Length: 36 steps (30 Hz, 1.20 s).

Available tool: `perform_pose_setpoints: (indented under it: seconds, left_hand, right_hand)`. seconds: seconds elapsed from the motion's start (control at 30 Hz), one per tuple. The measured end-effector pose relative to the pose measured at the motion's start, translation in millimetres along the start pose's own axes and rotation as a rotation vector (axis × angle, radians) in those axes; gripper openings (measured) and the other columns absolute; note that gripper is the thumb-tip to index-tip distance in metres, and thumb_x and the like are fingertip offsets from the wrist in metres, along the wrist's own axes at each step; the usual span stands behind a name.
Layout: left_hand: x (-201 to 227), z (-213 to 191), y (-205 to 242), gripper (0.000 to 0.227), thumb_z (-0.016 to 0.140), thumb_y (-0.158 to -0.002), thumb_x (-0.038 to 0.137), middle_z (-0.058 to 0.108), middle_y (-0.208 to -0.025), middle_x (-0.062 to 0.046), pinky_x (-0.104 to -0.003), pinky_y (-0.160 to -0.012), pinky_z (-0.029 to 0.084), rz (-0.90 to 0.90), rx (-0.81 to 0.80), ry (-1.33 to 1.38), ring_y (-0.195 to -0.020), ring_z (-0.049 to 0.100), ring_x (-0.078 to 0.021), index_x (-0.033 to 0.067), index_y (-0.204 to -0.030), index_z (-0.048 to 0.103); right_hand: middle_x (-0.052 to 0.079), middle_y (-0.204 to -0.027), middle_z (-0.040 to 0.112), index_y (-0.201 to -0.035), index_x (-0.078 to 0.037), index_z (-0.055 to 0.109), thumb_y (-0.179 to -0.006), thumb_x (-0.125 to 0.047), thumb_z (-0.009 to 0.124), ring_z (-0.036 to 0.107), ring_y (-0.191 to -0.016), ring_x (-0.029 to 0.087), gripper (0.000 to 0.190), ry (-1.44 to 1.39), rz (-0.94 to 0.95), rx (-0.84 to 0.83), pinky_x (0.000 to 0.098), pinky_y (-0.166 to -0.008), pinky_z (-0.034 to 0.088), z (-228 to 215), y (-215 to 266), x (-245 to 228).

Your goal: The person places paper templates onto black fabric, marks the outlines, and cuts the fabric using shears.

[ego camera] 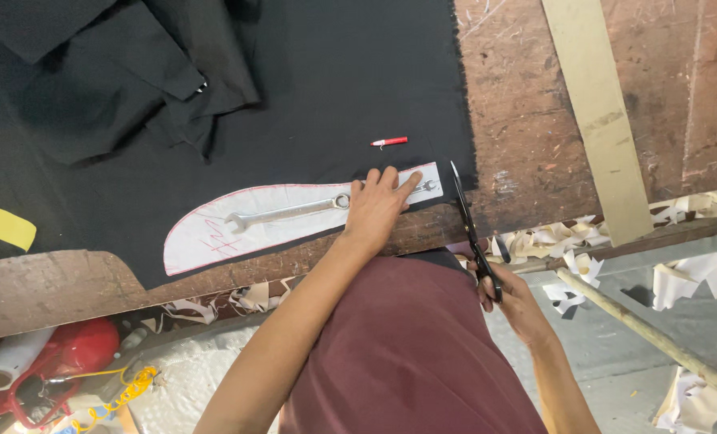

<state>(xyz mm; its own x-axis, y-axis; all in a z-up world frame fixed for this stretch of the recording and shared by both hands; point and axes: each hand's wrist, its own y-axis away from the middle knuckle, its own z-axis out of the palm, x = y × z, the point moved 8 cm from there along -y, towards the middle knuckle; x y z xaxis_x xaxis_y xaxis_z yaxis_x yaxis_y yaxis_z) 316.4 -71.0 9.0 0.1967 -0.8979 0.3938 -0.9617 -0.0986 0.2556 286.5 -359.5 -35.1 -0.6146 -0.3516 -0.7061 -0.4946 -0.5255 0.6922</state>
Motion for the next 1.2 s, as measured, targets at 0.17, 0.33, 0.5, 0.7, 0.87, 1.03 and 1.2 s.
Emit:
perform_pose_setpoints:
  seconds: [0.17, 0.33, 0.5, 0.7, 0.87, 1.03, 1.2]
  left_hand:
    - [0.5, -2.4, 0.7, 0.059, 0.071, -0.09, 0.022, 0.055, -0.108, -0.004, -0.045, -0.082, 0.043, 0.025, 0.03, -0.016, -0.101, 0.052, -0.0252, 0.027, -0.147, 0.056]
    - [-0.2, -4.9, 0.2, 0.058, 0.07, -0.09, 0.02, 0.055, -0.108, -0.003, -0.044, -0.082, 0.042, 0.027, 0.033, -0.013, -0.1, 0.052, -0.0247, 0.0265, -0.146, 0.055]
    - [0.0, -3.2, 1.1, 0.059, 0.071, -0.089, 0.02, 0.054, -0.107, -0.004, -0.045, -0.082, 0.042, 0.015, 0.005, 0.003, -0.1, 0.052, -0.0248, 0.0263, -0.146, 0.055]
    - [-0.3, -2.9, 0.7, 0.059, 0.07, -0.088, 0.02, 0.054, -0.106, -0.004, -0.046, -0.082, 0.042, 0.001, 0.013, 0.001, -0.1, 0.052, -0.0249, 0.0263, -0.145, 0.056]
    - [1.9, -8.2, 1.5, 0.059, 0.069, -0.086, 0.016, 0.055, -0.108, -0.005, -0.046, -0.083, 0.043, -0.018, 0.078, -0.004, -0.102, 0.052, -0.0258, 0.0258, -0.143, 0.057]
    - [6.6, -4.2, 7.8, 0.062, 0.063, -0.086, 0.007, 0.055, -0.109, -0.005, -0.044, -0.08, 0.043, -0.05, 0.075, -0.041, -0.102, 0.053, -0.0258, 0.0241, -0.145, 0.056]
    - [12.5, -0.3, 10.7, 0.061, 0.065, -0.08, 0.01, 0.056, -0.112, -0.004, -0.044, -0.079, 0.043, -0.124, 0.158, -0.097, -0.103, 0.054, -0.0253, 0.0248, -0.139, 0.06]
  right_hand:
    - [0.0, -0.069, 0.055, -0.129, -0.002, 0.067, -0.1, -0.033, 0.06, 0.051, -0.062, 0.011, 0.043, 0.008, -0.053, -0.02, 0.0264, -0.059, 0.041, 2.0, -8.4, -10.1]
    - [0.0, -0.069, 0.053, -0.129, -0.002, 0.067, -0.098, -0.03, 0.063, 0.052, -0.062, 0.012, 0.042, -0.007, -0.018, -0.002, 0.0282, -0.057, 0.042, -0.4, -10.4, -12.4]
    - [0.0, -0.072, 0.058, -0.129, -0.003, 0.068, -0.1, -0.027, 0.059, 0.054, -0.064, 0.01, 0.039, 0.001, -0.053, -0.028, 0.0254, -0.058, 0.044, 1.2, -15.5, -24.8]
    - [-0.002, -0.072, 0.053, -0.131, -0.003, 0.067, -0.097, -0.032, 0.063, 0.05, -0.062, 0.012, 0.045, 0.006, 0.019, -0.039, 0.0275, -0.058, 0.042, -6.8, -15.9, -17.4]
    - [-0.001, -0.064, 0.051, -0.131, -0.004, 0.069, -0.098, -0.045, 0.058, 0.046, -0.058, 0.012, 0.054, 0.131, 0.046, -0.173, 0.0271, -0.057, 0.037, -67.8, -29.3, -20.4]
    - [-0.001, -0.069, 0.054, -0.126, -0.006, 0.073, -0.095, -0.049, 0.056, 0.046, -0.063, 0.013, 0.056, 0.4, 0.162, -0.372, 0.0294, -0.059, 0.039, -152.0, -73.5, -65.2]
    - [-0.001, -0.086, 0.069, -0.133, -0.01, 0.072, -0.084, -0.023, 0.063, 0.056, -0.075, 0.013, 0.052, 0.672, 0.376, -0.423, 0.0286, -0.066, 0.046, -201.5, -148.7, -145.1]
